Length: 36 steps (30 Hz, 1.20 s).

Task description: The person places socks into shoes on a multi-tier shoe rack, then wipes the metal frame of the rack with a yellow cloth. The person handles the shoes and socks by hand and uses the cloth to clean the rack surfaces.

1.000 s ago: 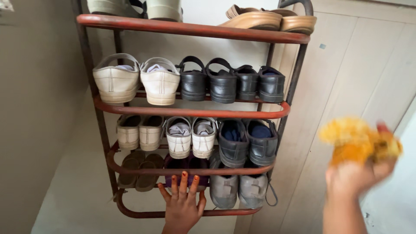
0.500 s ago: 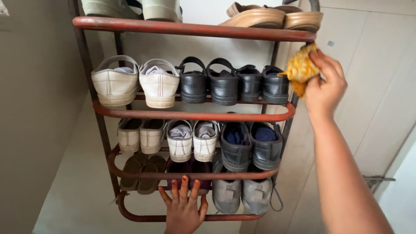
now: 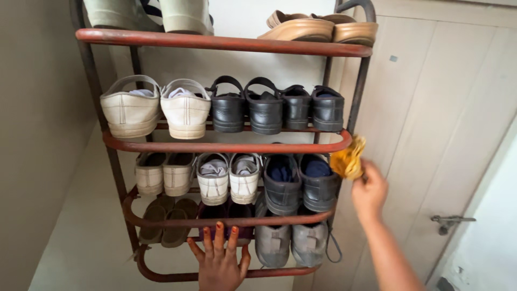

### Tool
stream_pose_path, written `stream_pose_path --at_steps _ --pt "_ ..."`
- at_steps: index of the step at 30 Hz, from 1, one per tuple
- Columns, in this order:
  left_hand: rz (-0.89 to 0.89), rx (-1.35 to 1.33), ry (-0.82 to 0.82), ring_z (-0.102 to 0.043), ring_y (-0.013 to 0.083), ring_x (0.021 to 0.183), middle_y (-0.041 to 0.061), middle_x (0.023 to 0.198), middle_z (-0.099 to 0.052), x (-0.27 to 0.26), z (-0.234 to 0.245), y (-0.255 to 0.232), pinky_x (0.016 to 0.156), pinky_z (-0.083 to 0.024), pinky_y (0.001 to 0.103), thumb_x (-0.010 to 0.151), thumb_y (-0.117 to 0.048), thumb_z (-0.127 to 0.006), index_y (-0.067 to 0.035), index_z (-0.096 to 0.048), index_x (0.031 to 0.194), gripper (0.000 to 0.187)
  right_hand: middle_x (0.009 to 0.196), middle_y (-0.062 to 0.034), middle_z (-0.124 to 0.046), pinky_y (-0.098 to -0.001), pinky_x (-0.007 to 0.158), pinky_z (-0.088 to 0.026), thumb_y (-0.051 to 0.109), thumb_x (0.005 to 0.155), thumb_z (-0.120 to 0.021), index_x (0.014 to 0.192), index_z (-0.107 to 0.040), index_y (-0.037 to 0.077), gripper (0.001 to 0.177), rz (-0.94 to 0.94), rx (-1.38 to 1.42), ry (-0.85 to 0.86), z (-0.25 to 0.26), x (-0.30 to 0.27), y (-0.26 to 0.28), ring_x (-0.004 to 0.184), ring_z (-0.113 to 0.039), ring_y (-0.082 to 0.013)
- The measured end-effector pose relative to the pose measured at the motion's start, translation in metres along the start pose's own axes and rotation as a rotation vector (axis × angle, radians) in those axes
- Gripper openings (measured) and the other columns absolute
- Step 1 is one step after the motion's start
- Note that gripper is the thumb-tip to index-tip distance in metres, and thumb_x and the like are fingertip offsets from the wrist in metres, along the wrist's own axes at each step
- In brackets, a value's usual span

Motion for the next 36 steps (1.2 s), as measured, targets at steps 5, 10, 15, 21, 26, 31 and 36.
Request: stream_pose_path --at_steps 5,10,15,21,26,31,36 --pt "0.002 -0.018 0.02 -0.017 0.0429 0.149 0.018 0.159 -0.029 -0.004 -0.004 0.002 0.114 -0.005 0.078 0.084 -0.044 -0.066 -0.018 -0.039 0.151 0.077 0.11 -0.0092 -0.075 -0.0286 0.087 -0.056 -0.01 0.091 -0.056 0.121 -0.069 -0.003 0.033 -0.212 0.131 0.188 0.018 -0.06 -0.036 0.101 -0.07 -0.0155" --pt "0.002 -0.034 0.002 -0.016 0.0414 0.151 0.017 0.159 -0.028 -0.003 -0.007 0.003 0.114 -0.004 0.079 0.085 -0.044 -0.065 -0.02 -0.04 0.152 0.075 0.122 -0.0057 -0.068 -0.0294 0.097 -0.052 0.006 0.109 -0.059 0.126 -0.062 -0.002 0.019 -0.397 0.508 -0.208 0.043 -0.026 0.031 0.111 -0.063 -0.0147" --pt "0.008 -0.037 0.009 -0.02 0.04 0.149 0.015 0.16 -0.029 -0.002 -0.005 0.004 0.111 -0.008 0.08 0.084 -0.043 -0.066 -0.021 -0.041 0.151 0.075 0.126 -0.0082 -0.064 -0.0333 0.11 -0.05 -0.007 0.104 -0.054 0.129 -0.059 -0.003 0.026 0.195 0.162 -0.212 0.029 0.022 0.155 0.115 -0.062 -0.018" --pt "-0.02 -0.072 0.045 -0.02 0.0405 0.149 0.015 0.16 -0.028 -0.004 -0.005 0.006 0.109 -0.009 0.081 0.086 -0.042 -0.065 -0.021 -0.04 0.153 0.074 0.117 -0.0122 -0.067 -0.0553 0.126 -0.034 -0.014 0.084 -0.053 0.112 -0.058 0.0 0.032 0.437 -0.135 -0.012 -0.045 0.009 0.239 0.124 -0.063 -0.0363" --pt "-0.01 -0.091 0.058 -0.016 0.0385 0.151 0.014 0.162 -0.026 -0.007 -0.01 0.006 0.109 -0.007 0.08 0.089 -0.044 -0.062 -0.023 -0.041 0.153 0.07 0.117 -0.0119 -0.062 -0.0579 0.124 -0.027 -0.011 0.078 -0.052 0.116 -0.054 0.004 0.041 0.485 -0.142 0.036 -0.09 -0.021 0.281 0.123 -0.058 -0.035" --pt "0.002 -0.038 0.043 -0.011 0.0348 0.154 0.012 0.164 -0.023 -0.01 -0.013 0.003 0.112 -0.006 0.079 0.092 -0.047 -0.056 -0.026 -0.038 0.155 0.069 0.118 -0.0128 -0.058 -0.0569 0.12 -0.027 -0.01 0.078 -0.051 0.12 -0.053 0.004 0.044 0.536 -0.187 0.064 -0.146 -0.04 0.311 0.12 -0.055 -0.0343" --pt "-0.05 0.013 0.108 0.0 0.0358 0.154 0.013 0.166 -0.009 -0.014 -0.021 0.008 0.109 -0.003 0.08 0.094 -0.06 -0.048 -0.024 -0.026 0.157 0.076 0.122 -0.0115 -0.055 -0.053 0.117 -0.026 -0.001 0.088 -0.052 0.125 -0.051 0.006 0.038 0.58 -0.169 0.112 -0.189 -0.057 0.334 0.122 -0.053 -0.0317"
Point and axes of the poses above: each hand's wrist, its own x-axis towards the middle knuckle, its own z-axis out of the back of the hand, y = z × x, the point moved 3 cm from there along x, towards the middle knuckle
